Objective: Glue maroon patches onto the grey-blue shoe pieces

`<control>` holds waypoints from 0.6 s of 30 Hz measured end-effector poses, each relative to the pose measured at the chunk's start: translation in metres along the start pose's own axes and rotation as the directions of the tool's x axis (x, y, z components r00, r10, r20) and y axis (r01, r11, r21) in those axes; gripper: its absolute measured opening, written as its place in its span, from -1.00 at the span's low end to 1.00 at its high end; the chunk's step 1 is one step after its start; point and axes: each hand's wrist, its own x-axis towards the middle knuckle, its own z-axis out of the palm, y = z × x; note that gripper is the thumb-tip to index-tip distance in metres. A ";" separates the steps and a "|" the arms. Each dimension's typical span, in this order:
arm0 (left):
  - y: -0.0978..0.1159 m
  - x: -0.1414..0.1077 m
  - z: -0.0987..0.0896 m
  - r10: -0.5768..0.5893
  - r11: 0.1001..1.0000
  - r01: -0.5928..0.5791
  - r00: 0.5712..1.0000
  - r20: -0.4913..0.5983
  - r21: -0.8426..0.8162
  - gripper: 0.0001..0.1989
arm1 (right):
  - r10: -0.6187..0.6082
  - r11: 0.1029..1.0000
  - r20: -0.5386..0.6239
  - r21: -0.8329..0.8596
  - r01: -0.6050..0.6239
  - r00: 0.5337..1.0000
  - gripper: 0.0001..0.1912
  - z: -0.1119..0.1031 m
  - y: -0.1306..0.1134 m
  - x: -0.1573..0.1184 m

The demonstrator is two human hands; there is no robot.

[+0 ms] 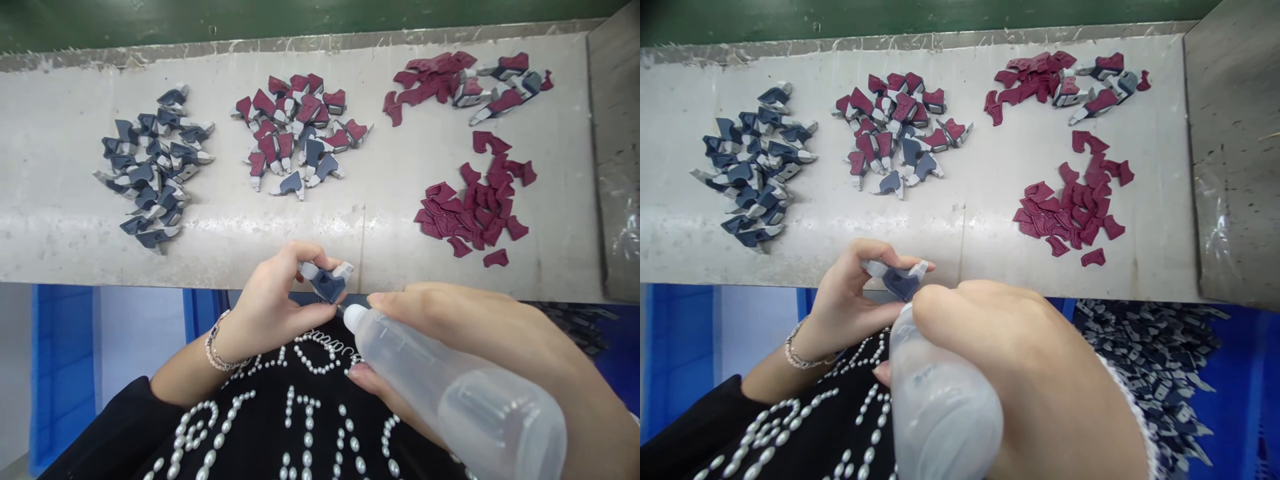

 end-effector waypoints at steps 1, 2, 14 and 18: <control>-0.001 0.000 0.000 -0.001 1.000 0.001 1.000 -0.009 0.011 -0.50 | 0.003 1.000 0.003 0.000 -0.003 1.000 -0.60 0.000 0.000 0.000; -0.001 -0.001 0.001 0.000 1.000 0.000 1.000 -0.018 0.018 -0.51 | 0.002 1.000 -0.001 -0.004 -0.002 1.000 -0.61 -0.001 0.000 0.000; -0.002 0.000 0.000 -0.009 0.999 0.010 1.000 -0.018 0.043 -0.53 | 0.017 1.000 -0.005 0.003 -0.017 1.000 -0.77 0.000 0.000 -0.001; -0.001 0.001 0.000 -0.025 0.999 0.026 1.000 -0.010 0.034 -0.53 | 0.074 0.993 -0.040 0.093 -0.070 0.996 -0.80 -0.003 0.001 0.002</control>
